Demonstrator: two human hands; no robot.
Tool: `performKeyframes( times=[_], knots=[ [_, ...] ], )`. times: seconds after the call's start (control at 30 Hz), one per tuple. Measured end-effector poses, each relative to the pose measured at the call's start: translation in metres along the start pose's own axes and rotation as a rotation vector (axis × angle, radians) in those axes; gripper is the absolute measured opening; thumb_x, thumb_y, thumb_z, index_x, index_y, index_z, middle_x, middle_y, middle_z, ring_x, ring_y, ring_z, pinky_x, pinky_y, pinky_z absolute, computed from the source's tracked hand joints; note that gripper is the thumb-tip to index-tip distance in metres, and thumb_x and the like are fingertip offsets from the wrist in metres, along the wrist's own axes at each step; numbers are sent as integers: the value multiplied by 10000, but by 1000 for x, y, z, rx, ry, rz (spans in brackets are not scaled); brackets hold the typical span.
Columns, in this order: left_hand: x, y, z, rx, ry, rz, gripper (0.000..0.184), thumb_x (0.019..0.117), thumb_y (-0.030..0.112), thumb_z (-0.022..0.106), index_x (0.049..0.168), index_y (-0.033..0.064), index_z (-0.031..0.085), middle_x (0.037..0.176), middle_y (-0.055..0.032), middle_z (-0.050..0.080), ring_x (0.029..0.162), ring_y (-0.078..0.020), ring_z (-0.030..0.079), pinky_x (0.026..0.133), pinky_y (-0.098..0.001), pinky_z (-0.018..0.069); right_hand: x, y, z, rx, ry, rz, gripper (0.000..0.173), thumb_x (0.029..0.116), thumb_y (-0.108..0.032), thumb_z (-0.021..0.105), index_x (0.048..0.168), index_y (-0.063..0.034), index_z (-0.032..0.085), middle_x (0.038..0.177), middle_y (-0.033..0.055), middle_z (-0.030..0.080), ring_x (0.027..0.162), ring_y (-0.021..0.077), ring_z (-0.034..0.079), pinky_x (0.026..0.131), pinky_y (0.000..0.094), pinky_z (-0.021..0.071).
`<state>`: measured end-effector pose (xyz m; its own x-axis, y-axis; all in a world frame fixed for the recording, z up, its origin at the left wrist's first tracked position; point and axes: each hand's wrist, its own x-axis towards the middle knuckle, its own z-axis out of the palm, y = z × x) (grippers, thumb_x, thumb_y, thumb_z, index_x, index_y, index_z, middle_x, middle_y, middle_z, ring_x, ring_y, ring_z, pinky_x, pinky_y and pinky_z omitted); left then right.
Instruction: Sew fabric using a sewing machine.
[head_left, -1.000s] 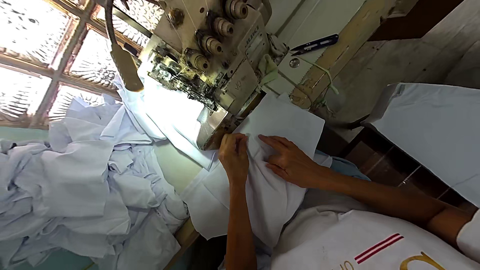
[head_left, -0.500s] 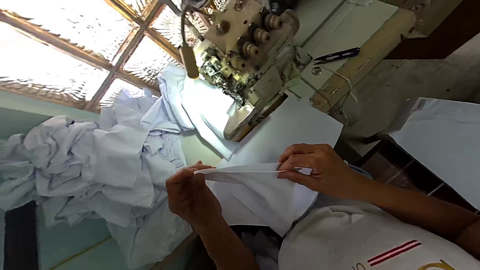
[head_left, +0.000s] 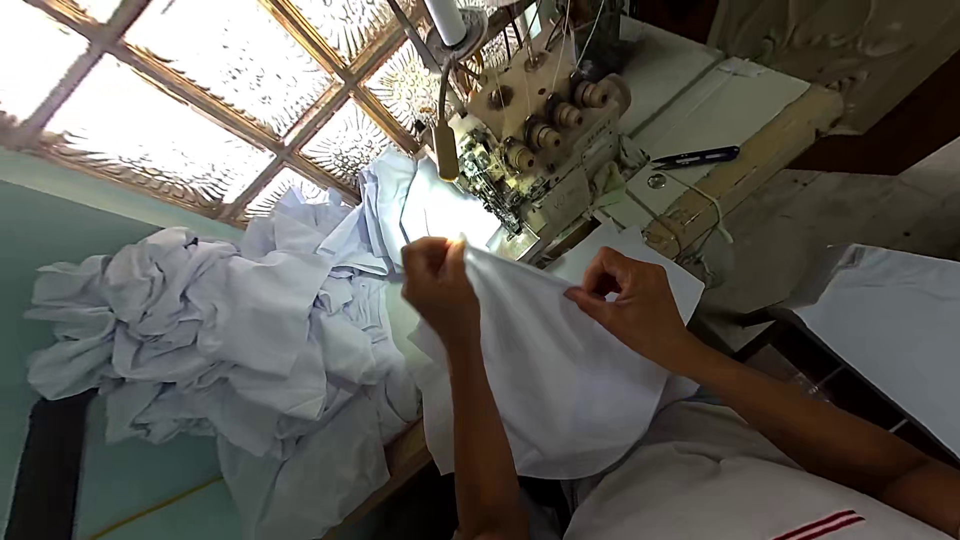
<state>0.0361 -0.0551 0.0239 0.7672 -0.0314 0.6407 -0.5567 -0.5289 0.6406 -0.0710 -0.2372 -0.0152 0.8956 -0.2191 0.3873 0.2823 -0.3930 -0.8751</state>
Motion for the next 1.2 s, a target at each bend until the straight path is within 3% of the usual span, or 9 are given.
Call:
performKeyframes(
  times=[0.07, 0.17, 0.27, 0.4, 0.63, 0.8, 0.9, 1.0, 1.2],
  knots=[
    [15, -15, 29, 157, -128, -44, 197, 935, 62, 670, 1027, -112, 661, 920, -195, 707, 826, -184, 683, 798, -322, 550, 10, 17, 4, 9, -2, 107, 173, 862, -70, 772, 914, -20, 614, 710, 42, 613, 592, 90, 581, 546, 245, 488],
    [12, -30, 51, 301, -271, 38, 114, 944, 57, 642, 924, -45, 688, 852, -190, 685, 828, -316, 662, 785, -492, 506, 11, 38, 5, 50, -49, 254, 193, 867, -67, 786, 956, -3, 626, 716, 57, 612, 590, 114, 587, 557, 278, 503],
    [-3, -18, 49, 509, -307, 109, 161, 1001, 142, 619, 979, 13, 712, 988, -220, 630, 995, -432, 592, 871, -587, 446, 5, 40, -1, 107, -117, 386, 196, 879, -61, 787, 978, 3, 631, 741, 60, 622, 619, 101, 599, 591, 261, 513],
    [-27, -4, 50, 596, -264, 125, 209, 1022, 163, 595, 1021, 37, 762, 977, -203, 634, 920, -397, 581, 791, -529, 441, -11, 36, -10, 158, -141, 437, 189, 884, -107, 781, 945, -25, 623, 725, 19, 617, 615, 35, 585, 583, 188, 489],
    [-33, -9, 56, 358, -205, 14, 199, 981, 206, 675, 1049, 43, 766, 1004, -179, 607, 975, -328, 548, 875, -457, 418, -20, 31, -16, 177, -111, 426, 154, 888, -133, 750, 927, -31, 642, 739, -7, 613, 631, -21, 556, 590, 123, 455],
    [-13, -16, 54, 422, -262, -22, 254, 988, 237, 654, 976, -15, 687, 1009, -219, 602, 1013, -385, 558, 911, -512, 410, -3, 30, -5, 168, -143, 386, 148, 900, -103, 754, 924, -17, 636, 711, 21, 602, 627, 41, 568, 595, 185, 467],
    [-4, -31, 41, 366, -369, 44, 253, 1039, 105, 531, 1090, -26, 741, 1140, -240, 677, 1107, -392, 608, 988, -520, 441, 9, 34, 7, 112, -115, 241, 119, 903, -69, 741, 930, -4, 645, 730, 52, 613, 642, 94, 590, 601, 234, 497],
    [11, -61, 29, 303, -451, 79, 323, 1043, 58, 469, 1246, -11, 711, 1367, -253, 609, 1313, -410, 538, 1128, -524, 377, 25, 39, 22, 0, -85, 18, 78, 893, -21, 714, 964, 8, 704, 811, 108, 658, 677, 178, 629, 618, 305, 538],
    [46, -99, 24, 302, -499, 122, 376, 1018, 23, 434, 1303, 2, 678, 1457, -237, 542, 1348, -381, 516, 1135, -485, 381, 53, 34, 44, -231, -130, -154, 244, 903, 29, 681, 1135, 3, 757, 892, 189, 656, 648, 295, 660, 545, 391, 551]
  ],
)
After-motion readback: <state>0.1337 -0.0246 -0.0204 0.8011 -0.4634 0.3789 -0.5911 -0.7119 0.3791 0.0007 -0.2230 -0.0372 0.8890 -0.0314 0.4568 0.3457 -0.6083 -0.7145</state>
